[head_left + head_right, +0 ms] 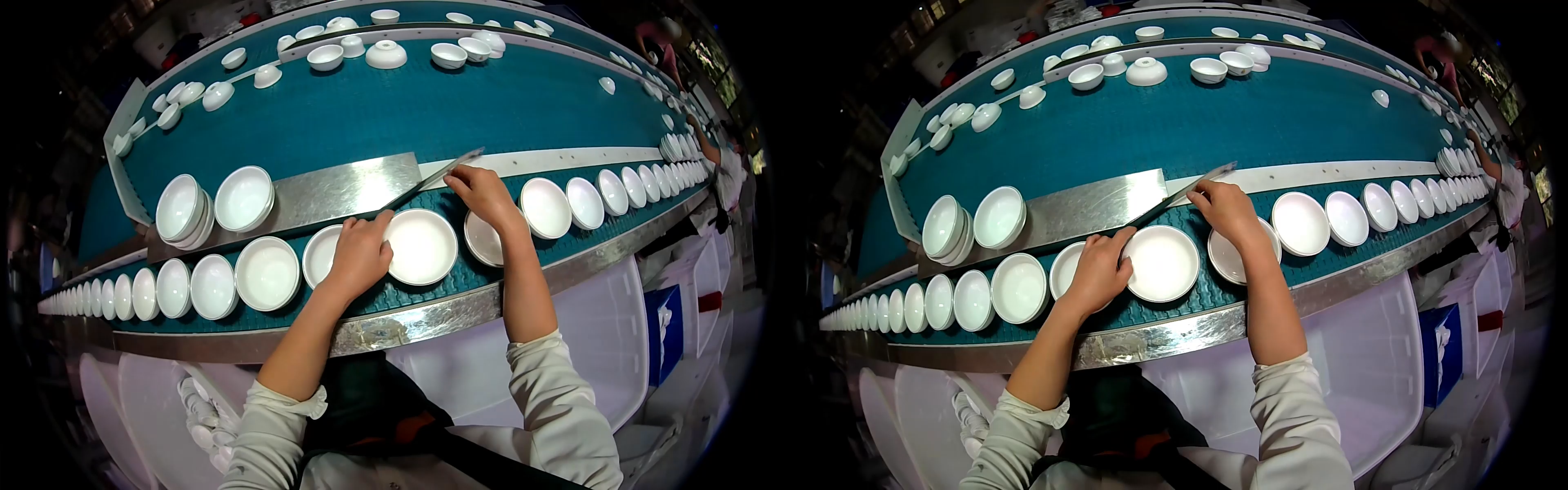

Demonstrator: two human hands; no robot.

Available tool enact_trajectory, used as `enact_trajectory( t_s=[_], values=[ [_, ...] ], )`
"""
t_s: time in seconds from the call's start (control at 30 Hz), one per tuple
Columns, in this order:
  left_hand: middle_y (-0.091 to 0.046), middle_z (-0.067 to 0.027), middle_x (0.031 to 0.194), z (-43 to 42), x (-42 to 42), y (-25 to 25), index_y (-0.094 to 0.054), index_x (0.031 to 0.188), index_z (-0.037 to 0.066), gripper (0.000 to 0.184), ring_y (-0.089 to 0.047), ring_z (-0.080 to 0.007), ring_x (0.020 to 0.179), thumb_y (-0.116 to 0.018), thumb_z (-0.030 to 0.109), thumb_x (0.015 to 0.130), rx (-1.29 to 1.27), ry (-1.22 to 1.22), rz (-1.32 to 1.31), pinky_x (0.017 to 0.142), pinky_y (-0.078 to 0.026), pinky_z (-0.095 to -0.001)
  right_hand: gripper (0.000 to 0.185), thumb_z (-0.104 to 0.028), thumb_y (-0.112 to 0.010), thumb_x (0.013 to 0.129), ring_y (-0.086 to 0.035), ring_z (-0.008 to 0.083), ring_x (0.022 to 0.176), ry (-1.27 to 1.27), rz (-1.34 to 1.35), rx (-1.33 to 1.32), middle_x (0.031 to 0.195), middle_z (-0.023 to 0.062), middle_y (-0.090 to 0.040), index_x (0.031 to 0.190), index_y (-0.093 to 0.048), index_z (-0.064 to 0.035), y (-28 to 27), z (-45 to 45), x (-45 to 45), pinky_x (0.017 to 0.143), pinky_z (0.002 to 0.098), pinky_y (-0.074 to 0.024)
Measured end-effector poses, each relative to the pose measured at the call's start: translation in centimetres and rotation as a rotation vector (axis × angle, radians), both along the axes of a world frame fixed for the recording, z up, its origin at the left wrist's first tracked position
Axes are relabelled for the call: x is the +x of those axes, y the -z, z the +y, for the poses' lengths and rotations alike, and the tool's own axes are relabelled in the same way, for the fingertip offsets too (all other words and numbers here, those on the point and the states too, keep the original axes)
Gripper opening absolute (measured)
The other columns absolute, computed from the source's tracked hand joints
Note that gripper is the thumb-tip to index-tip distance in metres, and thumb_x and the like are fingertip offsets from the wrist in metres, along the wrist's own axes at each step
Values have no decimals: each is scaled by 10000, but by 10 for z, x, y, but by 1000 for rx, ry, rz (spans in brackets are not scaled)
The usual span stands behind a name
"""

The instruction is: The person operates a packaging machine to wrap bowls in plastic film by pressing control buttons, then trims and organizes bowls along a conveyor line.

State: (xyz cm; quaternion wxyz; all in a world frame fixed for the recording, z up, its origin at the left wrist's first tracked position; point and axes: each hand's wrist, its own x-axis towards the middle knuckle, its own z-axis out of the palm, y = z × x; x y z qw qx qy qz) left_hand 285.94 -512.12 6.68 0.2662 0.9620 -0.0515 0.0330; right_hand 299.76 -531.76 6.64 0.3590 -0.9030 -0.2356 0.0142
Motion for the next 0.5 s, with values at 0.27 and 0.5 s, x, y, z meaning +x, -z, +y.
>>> enact_trajectory(
  t_s=[0.27,0.5],
  values=[
    [-604,-131,967,-29,25,-8,-532,1125,56,362,-538,-303,942,-612,141,782,-147,-148,-338,850,-395,-389,273,-184,-610,819,-623,244,857,-90,248,-6,941,157,-650,998,-630,21,-10,-44,20,778,319,-473],
    [-619,-110,900,-66,42,-8,-563,1078,55,350,-544,-281,915,-656,173,761,-165,-89,-361,825,-397,-369,264,-91,-657,707,-634,264,813,-362,268,-31,884,165,-655,954,-637,-1,-7,-71,26,747,329,-485]
  ],
)
